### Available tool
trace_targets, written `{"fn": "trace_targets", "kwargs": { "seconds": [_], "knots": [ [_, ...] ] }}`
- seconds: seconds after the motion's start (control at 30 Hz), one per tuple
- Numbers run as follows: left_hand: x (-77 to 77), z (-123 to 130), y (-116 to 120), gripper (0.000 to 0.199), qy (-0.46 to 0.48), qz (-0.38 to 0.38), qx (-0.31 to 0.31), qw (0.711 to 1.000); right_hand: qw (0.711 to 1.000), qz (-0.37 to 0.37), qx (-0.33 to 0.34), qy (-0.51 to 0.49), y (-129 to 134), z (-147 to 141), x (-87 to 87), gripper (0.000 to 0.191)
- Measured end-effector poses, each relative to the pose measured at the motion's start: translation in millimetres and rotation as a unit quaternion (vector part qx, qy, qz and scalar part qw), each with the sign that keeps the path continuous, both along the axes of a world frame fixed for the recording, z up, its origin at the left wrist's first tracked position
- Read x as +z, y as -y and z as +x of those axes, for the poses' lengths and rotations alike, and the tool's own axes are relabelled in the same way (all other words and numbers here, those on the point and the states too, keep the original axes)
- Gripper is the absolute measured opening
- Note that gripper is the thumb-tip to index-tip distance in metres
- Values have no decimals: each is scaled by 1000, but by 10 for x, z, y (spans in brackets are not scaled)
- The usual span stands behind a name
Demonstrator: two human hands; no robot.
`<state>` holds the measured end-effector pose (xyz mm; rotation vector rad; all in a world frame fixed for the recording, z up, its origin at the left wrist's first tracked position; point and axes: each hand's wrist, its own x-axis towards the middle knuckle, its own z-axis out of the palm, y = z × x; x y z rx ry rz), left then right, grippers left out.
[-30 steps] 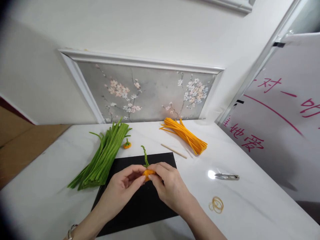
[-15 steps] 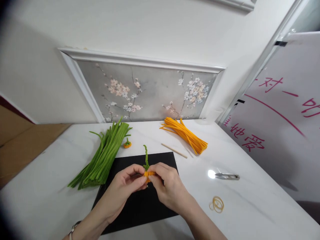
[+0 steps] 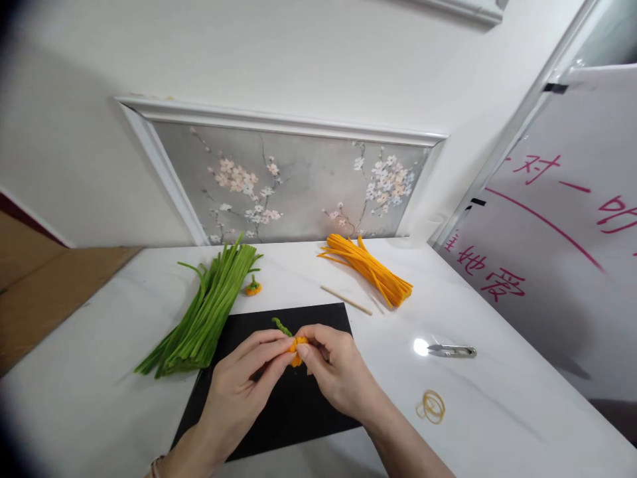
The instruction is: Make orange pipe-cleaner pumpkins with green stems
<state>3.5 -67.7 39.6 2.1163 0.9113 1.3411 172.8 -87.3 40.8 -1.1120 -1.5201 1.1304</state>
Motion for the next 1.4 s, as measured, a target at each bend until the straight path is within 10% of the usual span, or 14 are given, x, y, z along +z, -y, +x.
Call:
{"fn": "trace_targets", "kwargs": {
  "seconds": [0.13,0.27,0.5,1.0,1.27,1.4],
  "knots": [
    [35,35,22,13,70,-192,-20,979,1000,-4,-8,-24,-6,-11,-27,19],
    [43,50,-6,16,170,-403,-50,898,999,-6,-30,-44,-36,-27,-77,27],
    [69,14,-48,22,267,-553,-83,785,997,-15,-64,-40,-93,-13,-129,22],
    [99,55,-46,14,317,-560,-74,762,997,-30,-41,-65,-69,-27,-29,23],
    [34,-7,-90,25,121,-506,-93,849,987,59,-28,148,-49,5,-31,8],
    [-71,-22,-156,21,175,-557,-127,802,996,25,-37,80,-102,16,-112,14]
  ]
}}
